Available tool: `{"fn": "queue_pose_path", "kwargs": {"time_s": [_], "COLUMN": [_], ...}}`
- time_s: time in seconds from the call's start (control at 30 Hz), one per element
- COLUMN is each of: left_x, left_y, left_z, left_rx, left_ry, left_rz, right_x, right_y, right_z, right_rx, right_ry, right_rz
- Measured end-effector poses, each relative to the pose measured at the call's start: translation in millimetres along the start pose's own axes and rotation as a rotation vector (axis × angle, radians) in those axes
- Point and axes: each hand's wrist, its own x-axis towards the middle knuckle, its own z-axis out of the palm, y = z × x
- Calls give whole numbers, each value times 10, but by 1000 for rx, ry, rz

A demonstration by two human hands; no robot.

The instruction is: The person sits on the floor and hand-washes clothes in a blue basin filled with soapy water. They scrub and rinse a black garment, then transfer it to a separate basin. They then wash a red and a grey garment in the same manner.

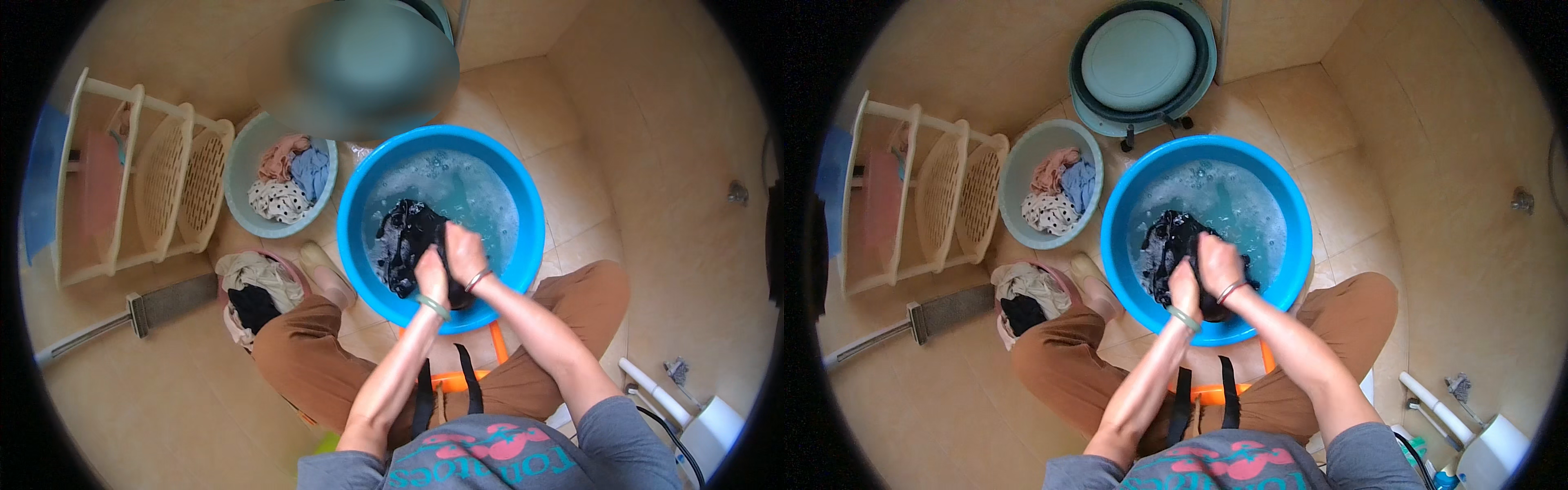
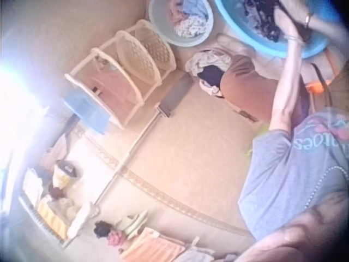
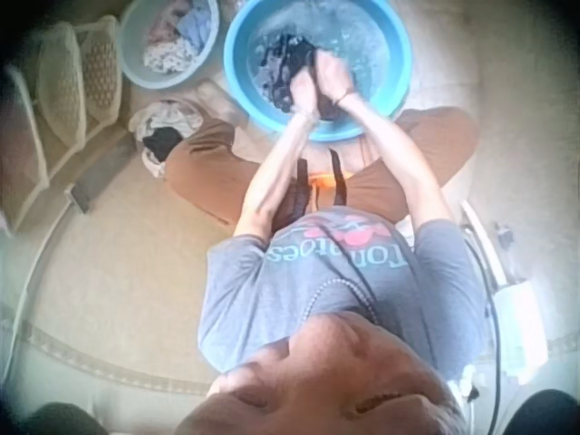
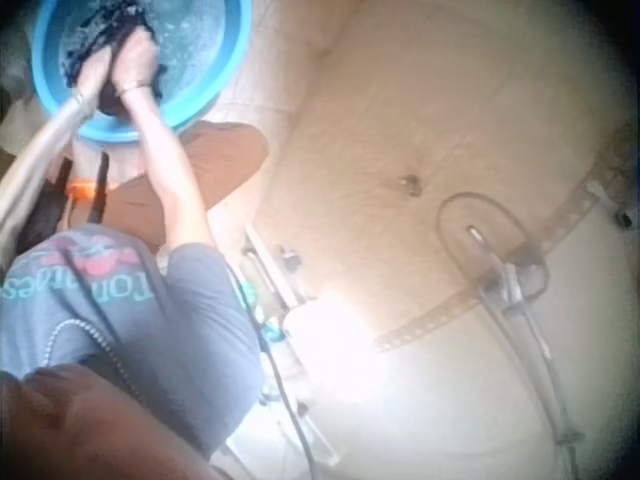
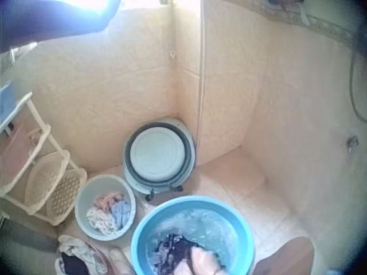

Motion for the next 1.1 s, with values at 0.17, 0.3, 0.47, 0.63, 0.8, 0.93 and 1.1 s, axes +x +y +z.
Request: {"fn": "queue_pose_path", "kwargs": {"time_s": [0.17, 0.3, 0.47, 0.63, 0.8, 0.93, 1.1], "left_x": [-4, 525, -242, -254, -567, -542, -516], "left_y": [-38, -503, 211, 503, 478, 316, -18], "left_z": [-20, -415, 186, -69, -4, -84, -48], "left_rx": [-308, -854, -46, 50, 337, 77, 71], "left_ry": [-206, -454, -181, -189, -455, -295, -338], "left_rz": [-151, -148, 59, 427, 635, 515, 389], "right_x": [-105, -578, 102, 244, 349, 503, 613], "right_y": [-51, -860, 620, 587, 844, 392, 207], "right_z": [-66, -240, 58, -249, -289, -719, -881], "right_rx": [132, 236, 226, 1143, 698, 1164, 907], "right_ry": [54, -24, 148, -609, -605, -135, -224], "right_rz": [159, -353, 259, 831, 344, 101, 421]}}
